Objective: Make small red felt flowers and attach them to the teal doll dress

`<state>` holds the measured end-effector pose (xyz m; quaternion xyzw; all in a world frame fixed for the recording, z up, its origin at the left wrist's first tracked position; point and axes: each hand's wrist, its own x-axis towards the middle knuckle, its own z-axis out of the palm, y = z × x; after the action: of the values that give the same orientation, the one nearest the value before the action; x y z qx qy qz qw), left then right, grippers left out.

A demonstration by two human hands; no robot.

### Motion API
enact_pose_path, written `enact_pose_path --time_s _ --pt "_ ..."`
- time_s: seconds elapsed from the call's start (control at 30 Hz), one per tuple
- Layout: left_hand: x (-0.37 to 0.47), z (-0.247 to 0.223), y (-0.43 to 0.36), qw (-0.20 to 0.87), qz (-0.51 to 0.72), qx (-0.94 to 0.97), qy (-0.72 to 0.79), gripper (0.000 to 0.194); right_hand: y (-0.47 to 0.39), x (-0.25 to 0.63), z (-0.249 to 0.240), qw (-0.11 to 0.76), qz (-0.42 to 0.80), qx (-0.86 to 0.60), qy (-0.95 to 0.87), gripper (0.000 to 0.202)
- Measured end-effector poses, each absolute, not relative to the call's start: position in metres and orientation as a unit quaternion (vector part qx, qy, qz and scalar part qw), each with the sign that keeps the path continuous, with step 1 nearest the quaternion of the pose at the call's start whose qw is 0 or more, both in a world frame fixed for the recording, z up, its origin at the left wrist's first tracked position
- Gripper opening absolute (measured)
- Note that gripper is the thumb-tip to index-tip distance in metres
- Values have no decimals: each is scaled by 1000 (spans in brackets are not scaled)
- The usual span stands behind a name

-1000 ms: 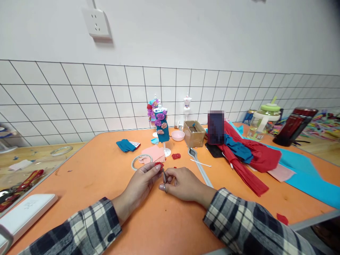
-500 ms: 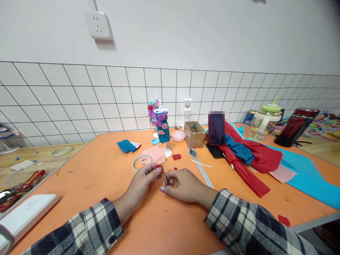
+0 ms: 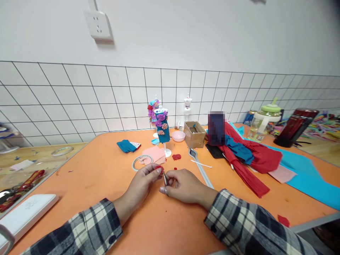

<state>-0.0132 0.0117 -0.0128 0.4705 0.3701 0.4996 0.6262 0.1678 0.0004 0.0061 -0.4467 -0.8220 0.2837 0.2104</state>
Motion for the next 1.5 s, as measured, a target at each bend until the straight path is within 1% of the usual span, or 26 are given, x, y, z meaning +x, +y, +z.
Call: enact_pose_path --time_s 0.2,0.37,0.53,0.77,1.0,1.17,1.33,1.5 --pt "-13 -13 12 633 508 457 363 19 -1 168 9 205 287 -445 -823 32" --pt "-14 -11 12 631 506 460 366 19 0 168 9 197 295 -445 -822 26" --pt "-17 -14 13 613 491 493 374 17 0 169 10 180 288 -447 -828 29" --pt "-17 -13 13 612 487 496 378 20 1 170 8 199 282 -433 -833 28" --pt "-17 -13 13 611 488 496 377 22 1 170 7 196 289 -436 -830 27" --pt "-18 -14 14 613 489 496 374 21 0 170 8 193 288 -435 -831 24" --pt "-18 -14 15 613 475 510 372 20 1 171 8 188 289 -433 -833 27" --pt "-19 -15 16 602 483 511 378 17 2 172 5 188 283 -439 -831 24"
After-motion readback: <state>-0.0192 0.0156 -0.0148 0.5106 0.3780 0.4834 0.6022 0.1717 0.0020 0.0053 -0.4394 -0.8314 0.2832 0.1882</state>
